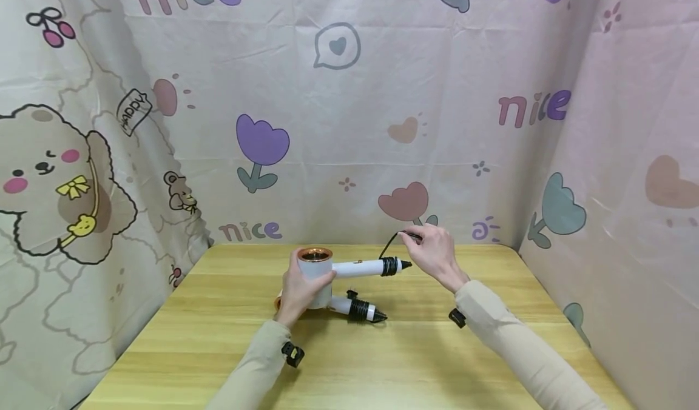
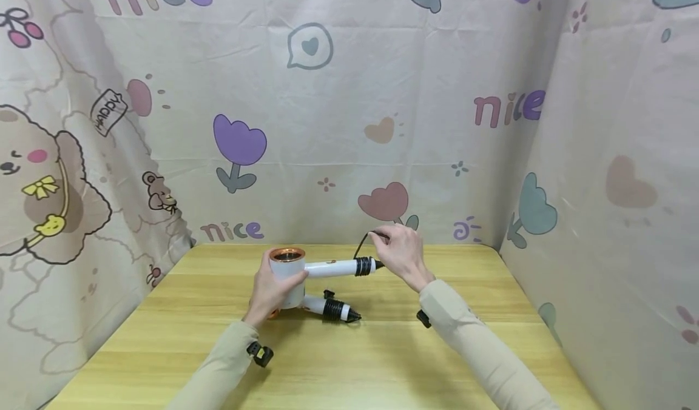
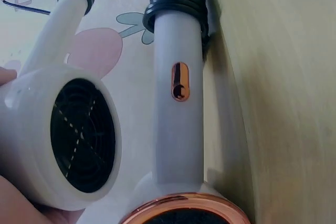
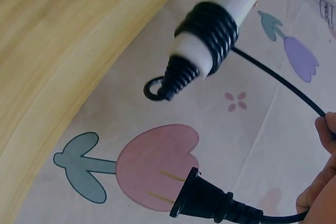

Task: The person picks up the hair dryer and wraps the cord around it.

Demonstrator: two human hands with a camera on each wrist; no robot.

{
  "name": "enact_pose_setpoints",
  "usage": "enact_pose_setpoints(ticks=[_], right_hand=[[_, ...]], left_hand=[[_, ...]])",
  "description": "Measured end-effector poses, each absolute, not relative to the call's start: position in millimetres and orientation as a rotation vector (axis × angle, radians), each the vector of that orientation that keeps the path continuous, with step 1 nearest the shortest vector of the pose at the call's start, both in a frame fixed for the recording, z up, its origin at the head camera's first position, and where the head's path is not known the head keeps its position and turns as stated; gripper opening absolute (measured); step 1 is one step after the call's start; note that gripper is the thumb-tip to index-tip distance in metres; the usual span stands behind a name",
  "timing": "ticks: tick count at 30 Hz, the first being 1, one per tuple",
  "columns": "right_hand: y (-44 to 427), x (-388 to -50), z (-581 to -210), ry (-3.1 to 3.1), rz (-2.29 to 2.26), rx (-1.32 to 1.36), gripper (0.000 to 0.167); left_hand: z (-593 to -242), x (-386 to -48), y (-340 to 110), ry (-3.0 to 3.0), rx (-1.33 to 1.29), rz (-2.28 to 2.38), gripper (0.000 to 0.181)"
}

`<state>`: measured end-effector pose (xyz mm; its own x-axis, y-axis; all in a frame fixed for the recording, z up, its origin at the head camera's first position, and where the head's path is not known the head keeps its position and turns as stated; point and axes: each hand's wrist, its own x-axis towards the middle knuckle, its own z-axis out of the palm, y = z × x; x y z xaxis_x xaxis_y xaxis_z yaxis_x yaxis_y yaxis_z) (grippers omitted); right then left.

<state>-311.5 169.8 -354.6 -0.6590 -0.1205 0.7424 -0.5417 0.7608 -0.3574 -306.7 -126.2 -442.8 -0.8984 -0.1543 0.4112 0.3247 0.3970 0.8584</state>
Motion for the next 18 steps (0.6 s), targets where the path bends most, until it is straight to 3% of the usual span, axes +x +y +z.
enact_pose_setpoints(ticks=[18], right_hand=[[161, -297, -368, -2.129, 0.621, 0.639, 0.006]], left_hand=[[-425, -313, -119, -2.153, 0.189, -1.455, 0.087]])
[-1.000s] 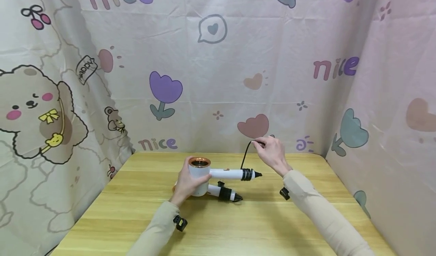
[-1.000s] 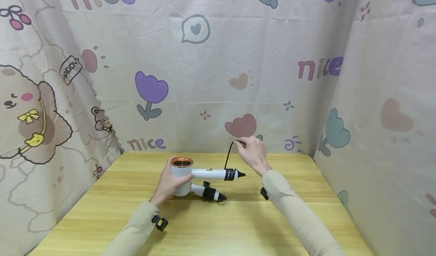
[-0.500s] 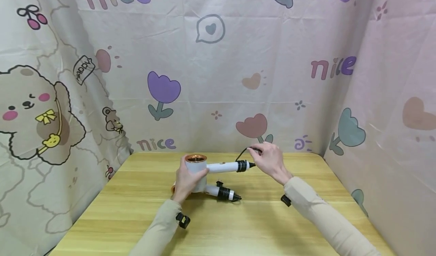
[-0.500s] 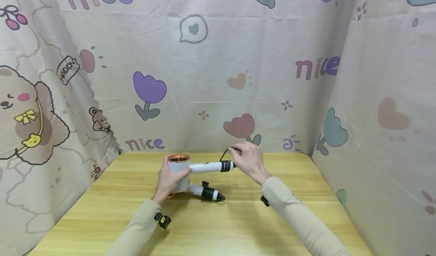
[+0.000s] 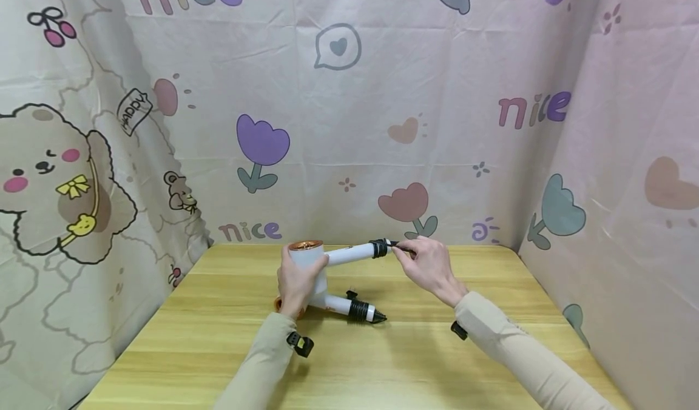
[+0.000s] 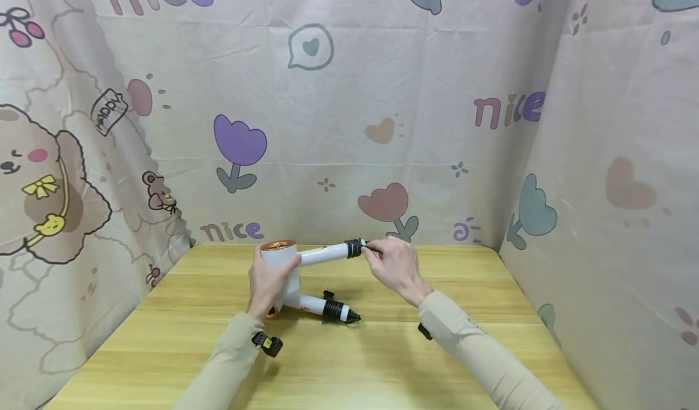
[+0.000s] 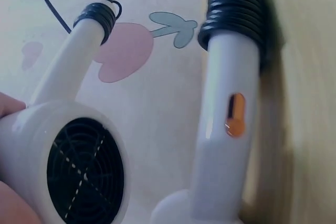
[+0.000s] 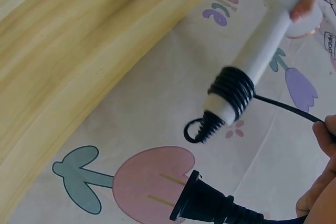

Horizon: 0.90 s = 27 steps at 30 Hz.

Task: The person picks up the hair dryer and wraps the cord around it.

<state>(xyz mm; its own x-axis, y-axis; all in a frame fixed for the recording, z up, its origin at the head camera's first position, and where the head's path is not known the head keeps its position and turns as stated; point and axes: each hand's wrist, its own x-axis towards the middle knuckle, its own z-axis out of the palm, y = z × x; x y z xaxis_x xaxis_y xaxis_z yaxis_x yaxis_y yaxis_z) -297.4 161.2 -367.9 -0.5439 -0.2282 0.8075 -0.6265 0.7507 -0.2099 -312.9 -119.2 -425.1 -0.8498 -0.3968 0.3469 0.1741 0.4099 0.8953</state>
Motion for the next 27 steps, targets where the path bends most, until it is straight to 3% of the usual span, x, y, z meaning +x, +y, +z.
enact_pose_setpoints(ticks=[8, 21, 27], right_hand=[[159, -296, -380, -2.064, 0.536, 0.726, 0.008], [161, -293, -395, -2.212, 0.430, 0.877, 0.012], [168, -300, -406, -2.425, 0.597, 0.855, 0.020]], left_hand=[[-417, -316, -112, -2.065, 0.280, -1.560, 0.092], [-408, -321, -115, -1.771, 0.341, -2.123, 0.076], [-410, -322, -115, -1.695, 0.421, -2.331, 0.072]])
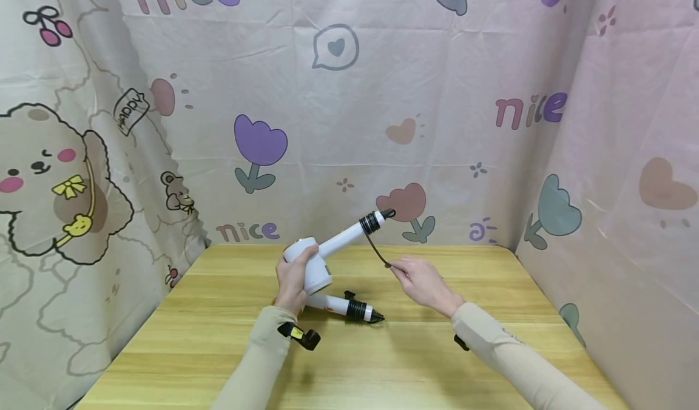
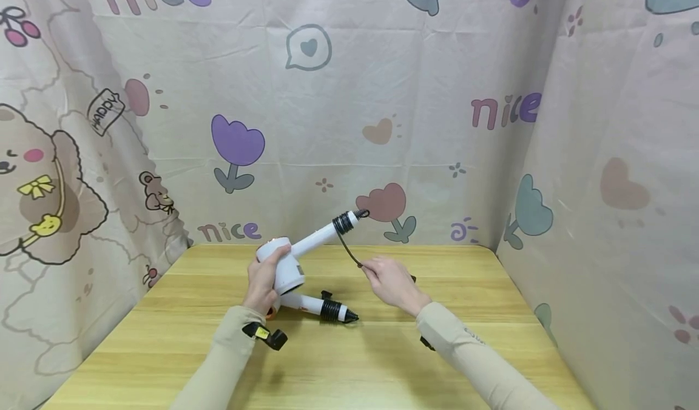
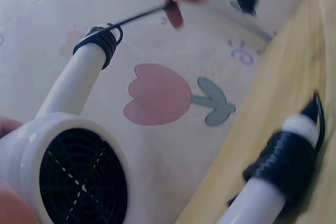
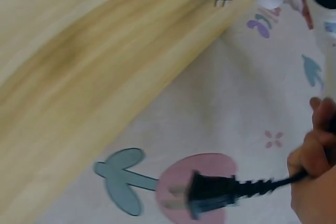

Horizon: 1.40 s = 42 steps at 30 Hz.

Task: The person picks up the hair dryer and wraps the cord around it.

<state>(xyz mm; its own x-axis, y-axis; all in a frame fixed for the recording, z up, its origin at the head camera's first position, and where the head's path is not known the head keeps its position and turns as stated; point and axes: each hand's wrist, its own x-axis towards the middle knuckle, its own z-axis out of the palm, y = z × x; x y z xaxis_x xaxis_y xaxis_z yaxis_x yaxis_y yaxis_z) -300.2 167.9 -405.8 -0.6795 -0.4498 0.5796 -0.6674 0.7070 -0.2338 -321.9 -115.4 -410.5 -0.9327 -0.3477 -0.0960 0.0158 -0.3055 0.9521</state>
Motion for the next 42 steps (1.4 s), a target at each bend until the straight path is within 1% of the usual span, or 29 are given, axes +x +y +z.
enact_pose_setpoints(ticks=[7, 10, 17, 23, 30, 36, 42], right_hand=[[182, -316, -416, -2.686, 0.943, 0.848, 0.027], [189, -324, -417, -2.719, 1.024, 0.829, 0.028], [199, -335, -416, -2.737, 1.008, 0.779, 0.026], [211, -346, -413, -2.821, 1.048, 0.750, 0.028], [228, -359, -410, -2.868, 1.106, 0.630, 0.027], [223, -367, -404, -2.861, 1.057, 0.594, 0.026], [219, -373, -391, -2.729, 0.950, 0.516, 0.022]], left_hand=[[-415, -322, -120, -1.670, 0.493, -2.547, 0.083], [-414, -321, -121, -1.682, 0.485, -2.575, 0.082], [-416, -323, -121, -1.671, 0.471, -2.650, 0.069], [-416, -321, -121, -1.706, 0.394, -2.719, 0.057], [-419, -319, -125, -1.795, 0.315, -2.820, 0.060], [-423, -316, -123, -1.941, 0.169, -2.816, 0.067], [-428, -313, -124, -2.098, 0.115, -2.701, 0.066]])
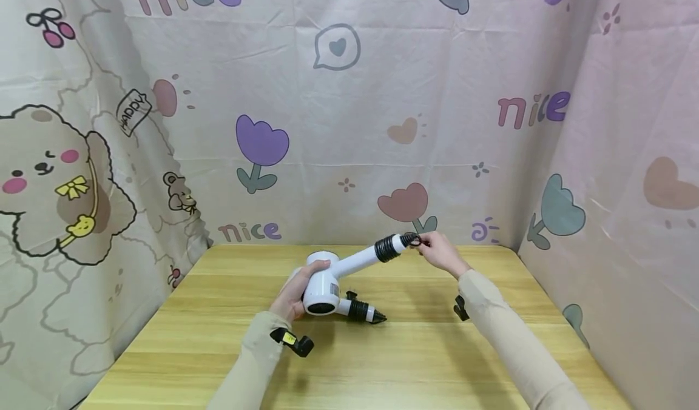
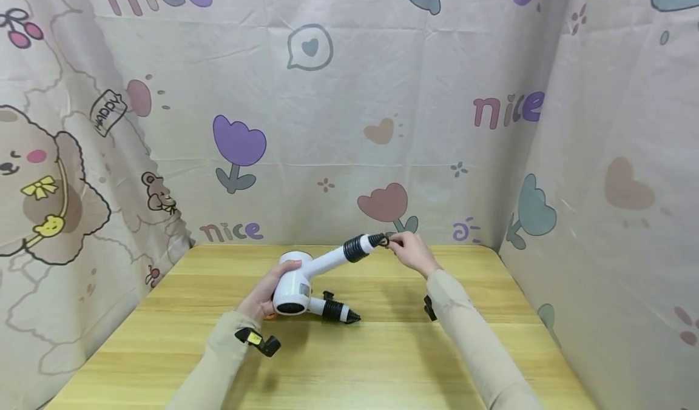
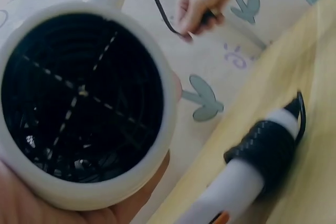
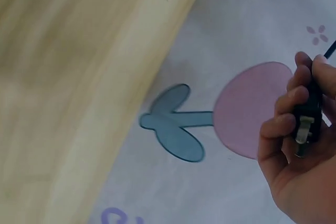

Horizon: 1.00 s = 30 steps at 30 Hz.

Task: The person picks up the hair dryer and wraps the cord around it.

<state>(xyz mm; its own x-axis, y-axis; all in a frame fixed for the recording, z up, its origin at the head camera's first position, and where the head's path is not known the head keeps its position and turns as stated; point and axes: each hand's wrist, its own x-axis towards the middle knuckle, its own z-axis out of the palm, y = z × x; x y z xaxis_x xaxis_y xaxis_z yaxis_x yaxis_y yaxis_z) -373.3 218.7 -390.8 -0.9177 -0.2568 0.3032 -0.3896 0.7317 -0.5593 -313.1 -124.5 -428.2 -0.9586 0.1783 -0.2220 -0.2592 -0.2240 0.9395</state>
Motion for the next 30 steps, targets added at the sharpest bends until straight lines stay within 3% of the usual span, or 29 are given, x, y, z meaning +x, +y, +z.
enact_pose_setpoints(ticks=[5, 16, 30], right_hand=[[218, -373, -376, -2.666, 0.834, 0.500, 0.023], [196, -359, -360, -2.527, 0.601, 0.553, 0.016], [178, -335, -350, -2.390, 0.624, 0.575, 0.017]], left_hand=[[-428, -313, -128, 1.909, -0.007, 2.179, 0.065], [-424, -312, -132, 2.561, 0.257, 1.945, 0.082], [-426, -309, -130, 2.802, 0.142, 1.806, 0.096]])
